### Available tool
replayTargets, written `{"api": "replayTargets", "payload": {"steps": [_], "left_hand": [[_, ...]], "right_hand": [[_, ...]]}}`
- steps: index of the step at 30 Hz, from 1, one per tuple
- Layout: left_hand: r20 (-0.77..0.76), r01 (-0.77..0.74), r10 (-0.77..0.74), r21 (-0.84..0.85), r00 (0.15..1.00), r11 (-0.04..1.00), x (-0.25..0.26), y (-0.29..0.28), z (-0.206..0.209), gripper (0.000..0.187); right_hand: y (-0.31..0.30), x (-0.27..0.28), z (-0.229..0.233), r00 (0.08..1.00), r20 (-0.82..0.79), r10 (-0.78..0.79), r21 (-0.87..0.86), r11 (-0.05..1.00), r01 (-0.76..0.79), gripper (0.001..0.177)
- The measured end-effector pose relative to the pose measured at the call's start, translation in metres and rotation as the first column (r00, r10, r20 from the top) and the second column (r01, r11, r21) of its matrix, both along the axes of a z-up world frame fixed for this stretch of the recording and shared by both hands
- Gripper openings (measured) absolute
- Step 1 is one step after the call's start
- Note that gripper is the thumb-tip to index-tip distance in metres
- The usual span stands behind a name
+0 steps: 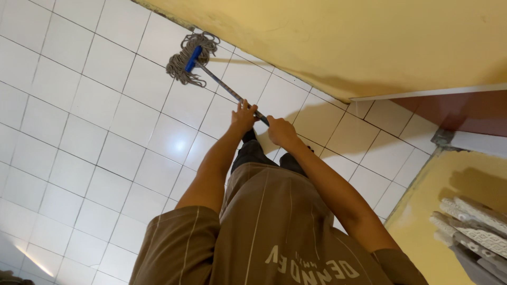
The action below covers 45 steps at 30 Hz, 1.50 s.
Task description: The person cleans a tiled floor by pushing and pulling a mop along the baseboards and across the open floor area.
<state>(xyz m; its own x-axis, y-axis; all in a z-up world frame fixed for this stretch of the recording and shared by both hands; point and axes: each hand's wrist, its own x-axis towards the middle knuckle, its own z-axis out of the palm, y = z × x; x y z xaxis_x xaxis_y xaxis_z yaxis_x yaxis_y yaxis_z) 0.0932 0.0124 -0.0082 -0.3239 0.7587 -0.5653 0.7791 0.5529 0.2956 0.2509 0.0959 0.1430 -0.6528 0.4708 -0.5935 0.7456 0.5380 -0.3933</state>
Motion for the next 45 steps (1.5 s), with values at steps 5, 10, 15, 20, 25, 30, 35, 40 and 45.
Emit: {"api": "replayTargets", "payload": {"steps": [5,10,15,20,25,30,35,40,45], "left_hand": [[0.016,-0.043,0.043,0.022,0.999,0.999,0.031,0.02,-0.005,0.056],[0.074,-0.001,0.008,-0.094,0.997,0.996,0.125,0.058,-0.002,0.063],[0.188,0.01,-0.011,0.008,0.982,1.0,0.263,0.094,0.012,0.068],[0.171,0.104,-0.228,0.535,0.959,0.839,0.412,0.145,0.042,0.057],[0.24,0.151,-0.337,0.565,0.91,0.811,0.503,0.19,0.065,0.049],[0.178,0.23,-0.413,0.608,0.893,0.76,0.499,0.216,0.064,0.056],[-0.063,0.436,-0.479,0.531,0.875,0.726,0.426,0.22,0.042,0.059],[0.0,0.306,-0.367,0.555,0.93,0.774,0.337,0.211,0.021,0.063],[-0.012,0.174,-0.175,0.167,0.985,0.97,0.245,0.182,0.008,0.054]], "right_hand": [[0.015,0.031,0.01,0.996,-0.088,0.026,0.11,0.994,-0.016,0.032],[0.042,0.121,0.004,0.997,0.03,0.069,0.174,0.982,-0.073,0.029],[0.088,0.252,0.036,0.975,0.201,-0.097,0.133,0.989,0.071,0.034],[0.134,0.375,0.119,0.922,0.284,-0.262,0.236,0.952,0.197,0.03],[0.161,0.438,0.178,0.831,0.431,-0.352,0.278,0.928,0.249,0.033],[0.186,0.459,0.161,0.829,0.334,-0.448,0.235,0.891,0.388,0.034],[0.195,0.411,0.11,0.863,0.246,-0.441,0.132,0.897,0.421,0.034],[0.188,0.325,0.089,0.907,0.26,-0.331,0.118,0.943,0.31,0.025],[0.161,0.237,0.053,0.956,0.076,-0.283,0.064,0.958,0.279,0.025]]}}
